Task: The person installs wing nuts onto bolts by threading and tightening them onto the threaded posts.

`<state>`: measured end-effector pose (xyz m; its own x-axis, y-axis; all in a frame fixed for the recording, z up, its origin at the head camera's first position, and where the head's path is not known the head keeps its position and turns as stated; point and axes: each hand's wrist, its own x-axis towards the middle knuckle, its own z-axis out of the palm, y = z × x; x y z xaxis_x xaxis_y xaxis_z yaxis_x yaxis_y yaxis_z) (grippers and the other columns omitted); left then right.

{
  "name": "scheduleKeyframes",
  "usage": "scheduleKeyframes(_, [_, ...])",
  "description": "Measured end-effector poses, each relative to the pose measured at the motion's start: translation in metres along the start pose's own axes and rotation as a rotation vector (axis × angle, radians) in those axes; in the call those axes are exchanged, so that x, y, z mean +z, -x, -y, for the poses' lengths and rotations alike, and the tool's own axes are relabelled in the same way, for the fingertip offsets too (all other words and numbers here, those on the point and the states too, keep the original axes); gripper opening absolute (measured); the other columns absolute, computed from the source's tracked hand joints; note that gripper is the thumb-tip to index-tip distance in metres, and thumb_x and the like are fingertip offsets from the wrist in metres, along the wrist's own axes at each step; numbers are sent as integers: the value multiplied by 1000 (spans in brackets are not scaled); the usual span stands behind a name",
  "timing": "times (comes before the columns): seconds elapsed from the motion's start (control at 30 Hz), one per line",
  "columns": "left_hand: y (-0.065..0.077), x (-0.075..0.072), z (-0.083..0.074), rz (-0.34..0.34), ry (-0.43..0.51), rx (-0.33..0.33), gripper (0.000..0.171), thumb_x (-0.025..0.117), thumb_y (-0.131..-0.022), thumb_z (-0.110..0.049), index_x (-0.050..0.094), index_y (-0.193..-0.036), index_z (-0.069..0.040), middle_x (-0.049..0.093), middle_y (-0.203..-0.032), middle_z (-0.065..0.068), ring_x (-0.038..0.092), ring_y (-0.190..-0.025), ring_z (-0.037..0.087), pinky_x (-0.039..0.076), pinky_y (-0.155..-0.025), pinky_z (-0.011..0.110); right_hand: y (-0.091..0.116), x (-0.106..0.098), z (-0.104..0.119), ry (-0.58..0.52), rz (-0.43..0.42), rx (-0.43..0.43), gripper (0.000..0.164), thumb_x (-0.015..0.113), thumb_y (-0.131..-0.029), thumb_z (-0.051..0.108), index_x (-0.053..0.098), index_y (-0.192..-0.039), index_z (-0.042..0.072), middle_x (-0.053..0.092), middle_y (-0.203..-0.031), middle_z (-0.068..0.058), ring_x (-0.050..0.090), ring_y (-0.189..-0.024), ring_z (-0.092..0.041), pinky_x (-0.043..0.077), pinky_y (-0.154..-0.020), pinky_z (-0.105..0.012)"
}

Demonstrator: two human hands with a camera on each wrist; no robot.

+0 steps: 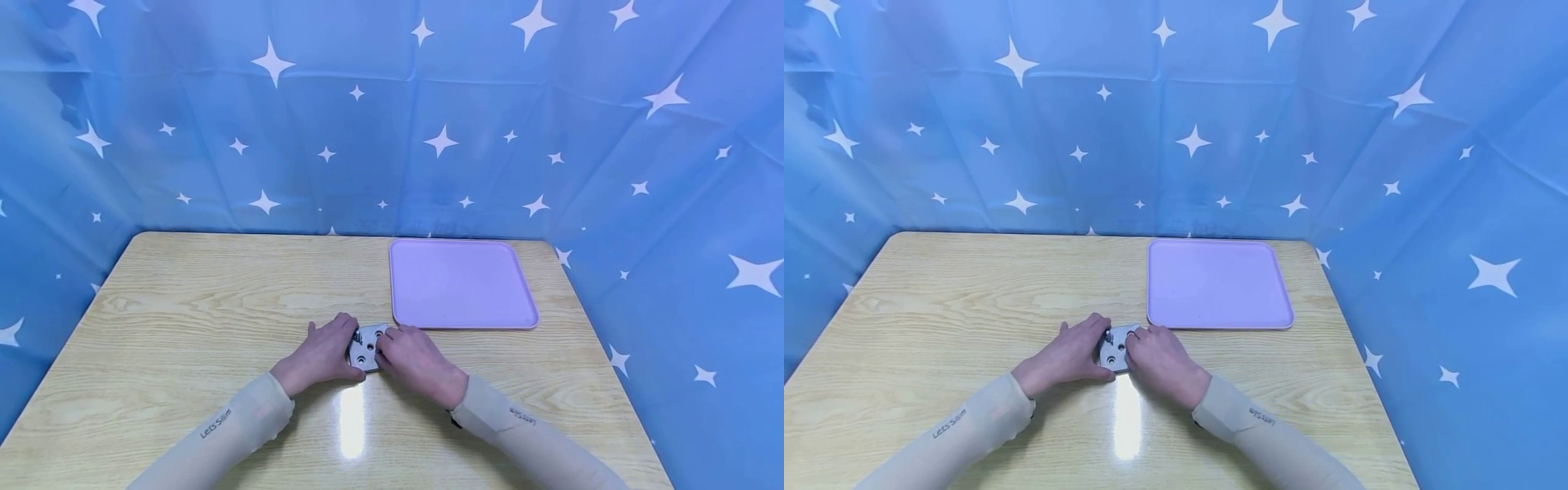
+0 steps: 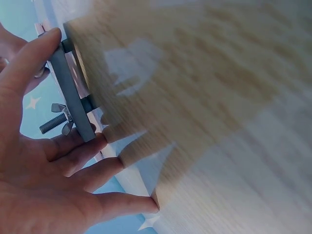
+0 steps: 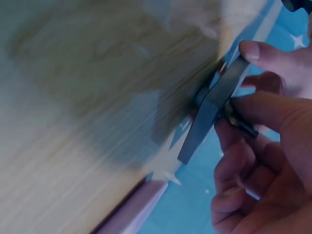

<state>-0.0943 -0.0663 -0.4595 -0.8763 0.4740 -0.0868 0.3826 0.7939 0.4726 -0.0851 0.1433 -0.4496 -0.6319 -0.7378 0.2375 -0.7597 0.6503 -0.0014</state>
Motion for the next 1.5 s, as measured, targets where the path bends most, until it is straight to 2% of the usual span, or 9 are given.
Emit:
scheduleKeyframes(0.13, [1,0,0,4,0,2,71,95,-67,-41,56,-117,-7,55,-107,4,53,-85,18,41,-90,79,0,0,3,-53,15,62,18,78,-90,15,64,-79,11,60,-73,1,51,-63,-13,44,-58,-28])
scheduleKeyframes(0.23, [1,0,0,5,-9,7,73,95,-67,-42,57,-119,-7,55,-109,5,55,-86,19,41,-91,78,1,-3,1,-78,54,68,17,77,-92,22,66,-86,11,61,-76,1,51,-66,-13,45,-60,-29])
scheduleKeyframes(0.33, [2,0,0,4,-15,15,73,95,-67,-42,56,-118,-7,56,-110,6,56,-88,20,41,-91,79,3,-10,-5,-57,106,-20,18,76,-95,26,70,-104,12,67,-93,1,58,-80,-14,49,-70,-30])
scheduleKeyframes(0.43, [2,-1,0,5,-16,16,73,95,-67,-41,56,-118,-7,56,-111,6,57,-90,21,41,-91,79,5,-19,-14,1,161,-176,29,73,-97,21,69,-125,17,69,-120,5,62,-105,-15,50,-83,-33])
scheduleKeyframes(0.57, [2,-1,0,4,-13,5,72,96,-66,-40,56,-117,-7,55,-109,4,57,-89,20,41,-91,79,7,-26,-23,64,206,-316,34,69,-98,15,69,-131,24,64,-136,13,59,-120,-13,47,-88,-33])
scheduleKeyframes(0.83, [1,-1,0,11,-6,1,74,96,-66,-41,57,-119,-6,56,-110,5,56,-88,20,40,-92,79,4,-23,-28,110,163,-341,20,74,-94,20,74,-113,27,70,-119,15,61,-107,-11,45,-83,-30])
scheduleKeyframes(1.1, [-1,-2,-2,15,-7,-3,71,95,-68,-42,56,-116,-8,54,-107,4,54,-85,19,40,-92,79,3,-16,-24,182,131,-300,14,77,-91,18,72,-102,25,69,-103,11,58,-94,-12,45,-78,-29])
scheduleKeyframes(1.33, [0,-2,-3,13,-19,-7,72,95,-67,-44,56,-116,-8,54,-108,5,54,-87,20,40,-92,78,1,-7,-14,181,61,-210,6,76,-93,21,71,-96,19,67,-92,7,57,-83,-15,42,-69,-29])
scheduleKeyframes(1.5, [1,-1,-2,14,-17,-9,72,95,-67,-44,56,-116,-8,54,-108,5,54,-87,20,40,-92,79,0,0,-4,180,-16,-114,11,77,-91,22,69,-87,16,67,-82,3,57,-69,-17,41,-58,-29])
